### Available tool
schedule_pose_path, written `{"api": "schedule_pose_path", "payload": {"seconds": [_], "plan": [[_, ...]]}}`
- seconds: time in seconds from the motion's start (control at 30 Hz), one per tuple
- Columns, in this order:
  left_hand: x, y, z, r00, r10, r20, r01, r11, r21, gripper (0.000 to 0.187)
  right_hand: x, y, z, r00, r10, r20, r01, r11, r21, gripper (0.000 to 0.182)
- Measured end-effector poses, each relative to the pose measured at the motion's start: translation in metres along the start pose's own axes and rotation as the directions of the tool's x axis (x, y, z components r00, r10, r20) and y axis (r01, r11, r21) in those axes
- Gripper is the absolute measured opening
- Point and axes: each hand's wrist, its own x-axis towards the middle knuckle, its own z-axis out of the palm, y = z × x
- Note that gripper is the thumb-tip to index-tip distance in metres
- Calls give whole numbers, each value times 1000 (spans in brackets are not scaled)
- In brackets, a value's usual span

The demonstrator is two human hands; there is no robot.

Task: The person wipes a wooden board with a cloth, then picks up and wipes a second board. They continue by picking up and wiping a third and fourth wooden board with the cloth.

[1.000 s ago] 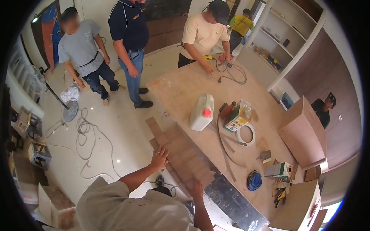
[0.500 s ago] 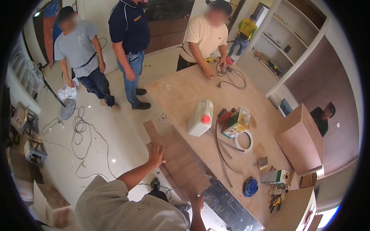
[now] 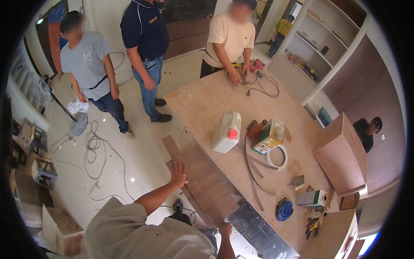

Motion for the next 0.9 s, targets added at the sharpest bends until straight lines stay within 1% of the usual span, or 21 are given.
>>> {"api": "schedule_pose_path", "payload": {"seconds": [0.13,0.23,0.27,0.33,0.47,0.53,0.63,0.73,0.83,0.9], "plan": [[0,2,-3,1000,-9,29,9,1000,30,116,-15,-17,-19,996,59,71,-63,996,60,55],[1,3,-8,998,-13,64,11,999,40,115,-26,-32,-35,979,125,160,-150,976,159,53],[2,2,-8,997,-15,77,11,999,43,115,-23,-30,-33,976,129,177,-162,968,191,52],[3,3,-7,998,-18,57,16,999,31,117,-19,-26,-29,968,136,209,-187,950,251,51],[2,4,-8,999,-28,37,27,999,34,117,-14,-19,-19,966,157,205,-216,927,306,50],[2,4,-13,998,-33,53,31,999,26,117,-14,-18,-19,963,158,219,-226,917,330,48],[4,2,-19,997,-23,72,24,1000,-16,116,-9,-14,-16,960,124,250,-214,902,375,46],[5,0,-17,998,-18,61,19,1000,-21,115,-8,-11,-14,967,102,236,-182,919,349,45],[5,1,-15,998,-24,52,24,1000,-15,115,-5,-6,-11,975,31,222,-100,947,306,45],[4,1,-16,998,-27,54,28,999,-20,115,-5,-5,-9,984,22,177,-74,953,294,46]]}}
